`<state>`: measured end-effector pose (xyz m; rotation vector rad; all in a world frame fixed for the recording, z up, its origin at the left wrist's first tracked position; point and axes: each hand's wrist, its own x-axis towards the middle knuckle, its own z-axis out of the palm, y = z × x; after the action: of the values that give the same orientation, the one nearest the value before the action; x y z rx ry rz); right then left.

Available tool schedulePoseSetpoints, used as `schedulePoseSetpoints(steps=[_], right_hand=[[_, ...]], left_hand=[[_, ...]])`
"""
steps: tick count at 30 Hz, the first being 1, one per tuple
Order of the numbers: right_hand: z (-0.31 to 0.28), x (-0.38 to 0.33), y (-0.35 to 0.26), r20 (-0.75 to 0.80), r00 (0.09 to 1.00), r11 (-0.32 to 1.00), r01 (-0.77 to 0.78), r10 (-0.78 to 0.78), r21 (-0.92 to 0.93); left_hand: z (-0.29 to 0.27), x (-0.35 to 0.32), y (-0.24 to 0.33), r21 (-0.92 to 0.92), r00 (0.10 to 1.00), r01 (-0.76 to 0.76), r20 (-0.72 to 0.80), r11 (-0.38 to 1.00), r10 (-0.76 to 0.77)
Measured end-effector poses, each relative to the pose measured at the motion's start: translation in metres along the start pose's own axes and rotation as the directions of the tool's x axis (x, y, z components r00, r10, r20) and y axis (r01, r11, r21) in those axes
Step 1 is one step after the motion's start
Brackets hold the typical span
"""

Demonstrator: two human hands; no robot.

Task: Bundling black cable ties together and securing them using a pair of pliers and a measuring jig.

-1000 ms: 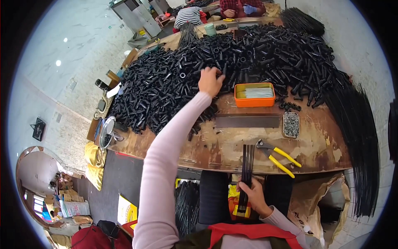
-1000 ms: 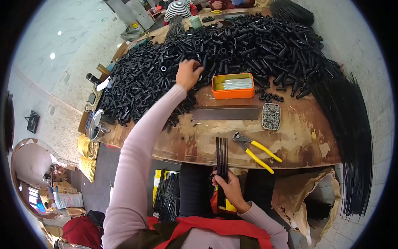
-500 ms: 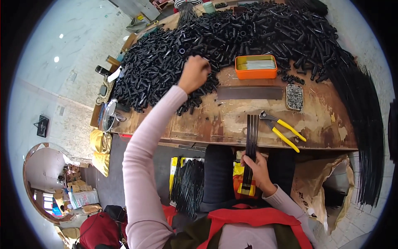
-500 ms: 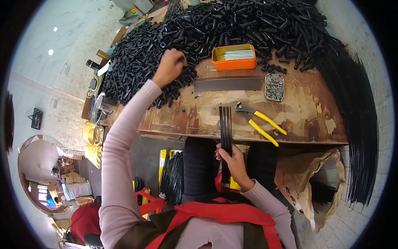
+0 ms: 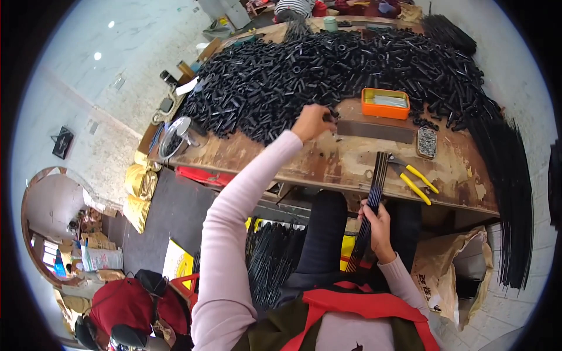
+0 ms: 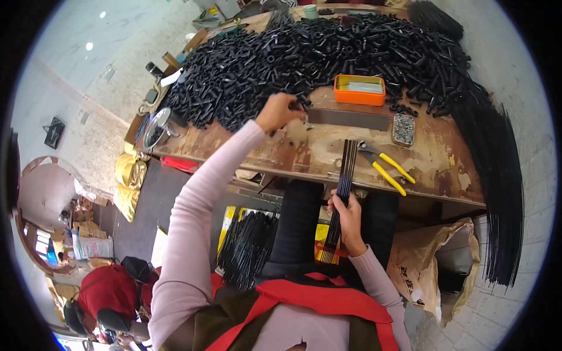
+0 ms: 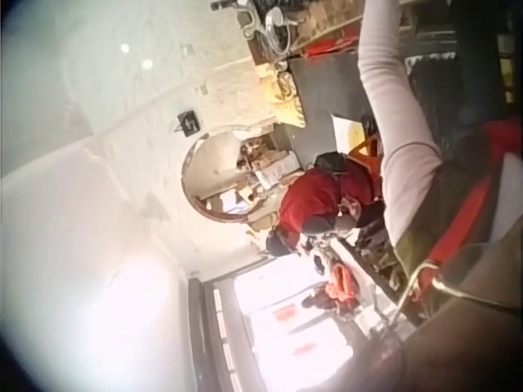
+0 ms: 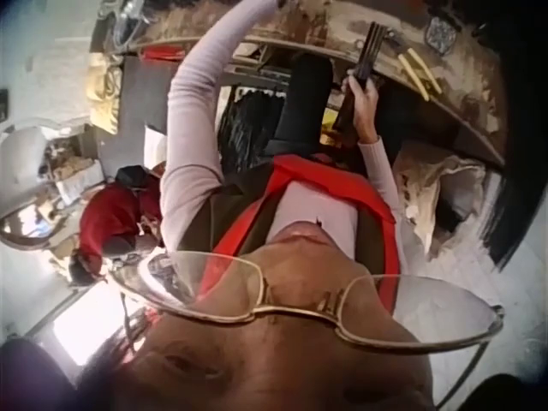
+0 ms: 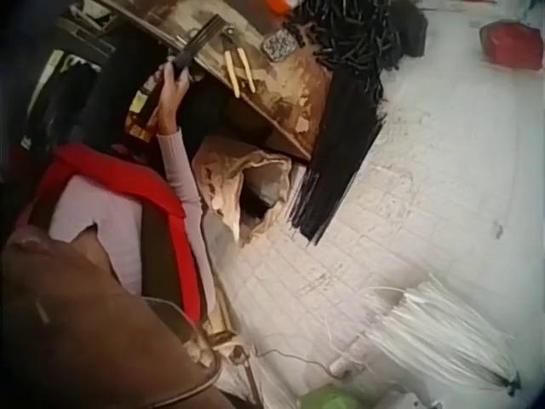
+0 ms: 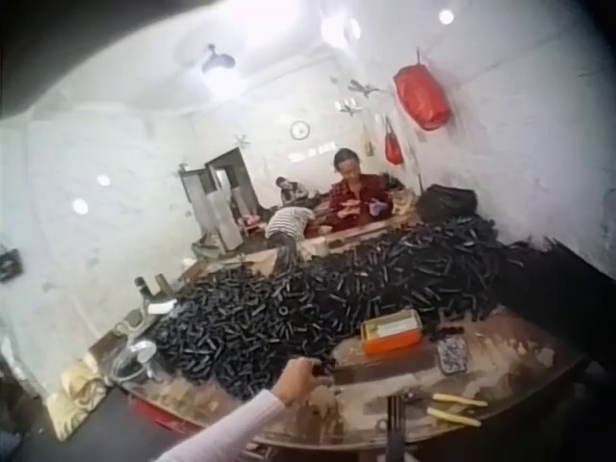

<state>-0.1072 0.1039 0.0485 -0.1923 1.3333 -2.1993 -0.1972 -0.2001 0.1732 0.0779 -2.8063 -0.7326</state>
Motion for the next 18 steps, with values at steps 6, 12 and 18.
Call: schedulePoseSetpoints(steps=[6,12,18], right_hand=[[0.011,-0.012,0.004,0.081,0.997,0.999,-0.024,0.022,0.024],[0.012,-0.031,0.015,0.120,0.959,0.938,-0.277,0.257,0.207],[0.036,-0.103,0.001,0.076,0.988,0.987,-0.126,0.134,-0.096]], left_hand=[[0.042,-0.088,0.048,-0.369,0.991,0.083,-0.065,0.926,-0.114],[0.037,-0.087,0.132,-0.833,0.870,0.284,0.432,0.474,0.238],[-0.064,-0.194,0.220,-0.808,0.833,-0.287,0.054,0.515,0.550]])
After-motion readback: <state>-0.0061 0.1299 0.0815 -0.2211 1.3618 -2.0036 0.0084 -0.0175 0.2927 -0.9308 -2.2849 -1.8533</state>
